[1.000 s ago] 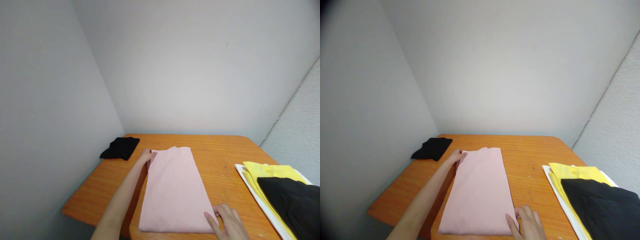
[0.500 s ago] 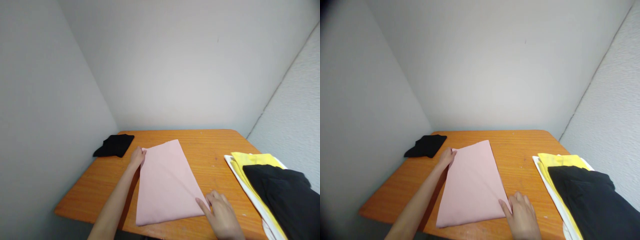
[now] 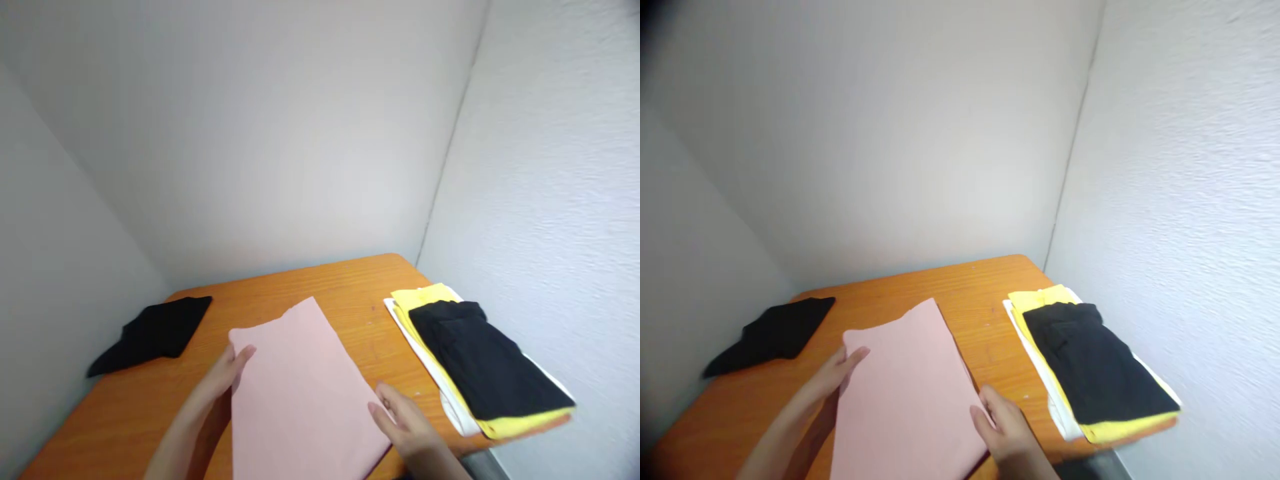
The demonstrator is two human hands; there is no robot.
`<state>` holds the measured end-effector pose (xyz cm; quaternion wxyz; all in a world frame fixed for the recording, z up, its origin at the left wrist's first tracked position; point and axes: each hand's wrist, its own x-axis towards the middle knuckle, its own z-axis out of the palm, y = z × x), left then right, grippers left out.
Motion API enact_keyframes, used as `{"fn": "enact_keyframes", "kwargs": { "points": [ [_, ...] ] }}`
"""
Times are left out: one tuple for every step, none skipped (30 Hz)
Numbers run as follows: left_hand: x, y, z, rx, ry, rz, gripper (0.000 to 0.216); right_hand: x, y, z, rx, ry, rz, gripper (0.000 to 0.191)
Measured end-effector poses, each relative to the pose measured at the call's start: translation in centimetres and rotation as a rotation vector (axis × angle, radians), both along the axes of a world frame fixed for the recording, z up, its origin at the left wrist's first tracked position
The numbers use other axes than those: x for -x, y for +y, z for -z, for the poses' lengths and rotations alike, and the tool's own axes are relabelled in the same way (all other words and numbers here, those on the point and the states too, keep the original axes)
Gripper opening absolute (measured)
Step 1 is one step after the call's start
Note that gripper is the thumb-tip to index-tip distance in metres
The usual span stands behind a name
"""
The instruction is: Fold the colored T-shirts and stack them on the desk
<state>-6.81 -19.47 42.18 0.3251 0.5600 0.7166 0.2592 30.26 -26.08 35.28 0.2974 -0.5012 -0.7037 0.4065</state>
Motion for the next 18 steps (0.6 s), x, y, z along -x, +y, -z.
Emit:
{"fn": "enact_keyframes", "kwargs": {
  "points": [
    [-0.6,-0.4,-0.3,0.024,-0.148,0.009,0.056,-0.5,-0.1,-0.5,0.019,0.080,0.015,0.039],
    [-1.2,-0.5,-0.9,0.053,-0.289,-0.001,0.059,-1.0,-0.1,-1.3,0.025,0.151,0.041,0.039],
    [-2.0,-0.4,-1.7,0.079,-0.404,-0.022,0.062,-1.7,0.0,-2.4,0.023,0.212,0.069,0.040],
    [-2.9,0.0,-2.7,0.093,-0.478,-0.041,0.064,-2.5,0.1,-3.9,0.010,0.266,0.098,0.040],
    [-4.0,0.5,-4.0,0.088,-0.507,-0.044,0.066,-3.5,0.3,-5.6,-0.006,0.317,0.125,0.041],
    [-5.3,1.3,-5.6,0.064,-0.526,-0.027,0.067,-4.6,0.4,-7.5,-0.021,0.369,0.152,0.042],
    [-6.8,2.2,-7.2,0.027,-0.551,0.009,0.067,-6.0,0.5,-9.4,-0.032,0.424,0.191,0.041],
    [-8.4,3.2,-8.9,-0.024,-0.582,0.058,0.066,-7.4,0.5,-11.3,-0.043,0.479,0.246,0.040],
    [-10.3,4.3,-10.5,-0.089,-0.621,0.111,0.064,-9.1,0.4,-13.1,-0.059,0.531,0.319,0.039],
    [-12.2,5.4,-12.0,-0.160,-0.664,0.165,0.062,-10.8,0.2,-14.5,-0.082,0.576,0.408,0.037],
    [-14.3,6.5,-13.2,-0.226,-0.711,0.219,0.060,-12.6,-0.1,-15.6,-0.112,0.611,0.506,0.035],
    [-16.5,7.6,-14.0,-0.277,-0.756,0.270,0.059,-14.4,-0.3,-16.2,-0.143,0.634,0.603,0.034],
    [-18.7,8.6,-14.5,-0.306,-0.788,0.320,0.057,-16.2,-0.6,-16.3,-0.172,0.644,0.686,0.033],
    [-20.8,9.4,-14.5,-0.308,-0.803,0.363,0.055,-18.0,-0.8,-16.0,-0.194,0.637,0.750,0.033],
    [-22.8,10.2,-14.1,-0.285,-0.794,0.393,0.052,-19.6,-0.9,-15.2,-0.208,0.612,0.788,0.033],
    [-24.6,10.7,-13.2,-0.248,-0.770,0.412,0.050,-21.2,-0.9,-14.0,-0.218,0.552,0.803,0.033],
    [-26.1,11.1,-12.0,-0.203,-0.738,0.420,0.048,-22.7,-0.9,-12.5,-0.252,0.425,0.818,0.032],
    [-27.2,11.2,-10.5,-0.155,-0.701,0.423,0.048,-24.1,-0.8,-10.8,-0.305,0.255,0.830,0.034]
  ]
}}
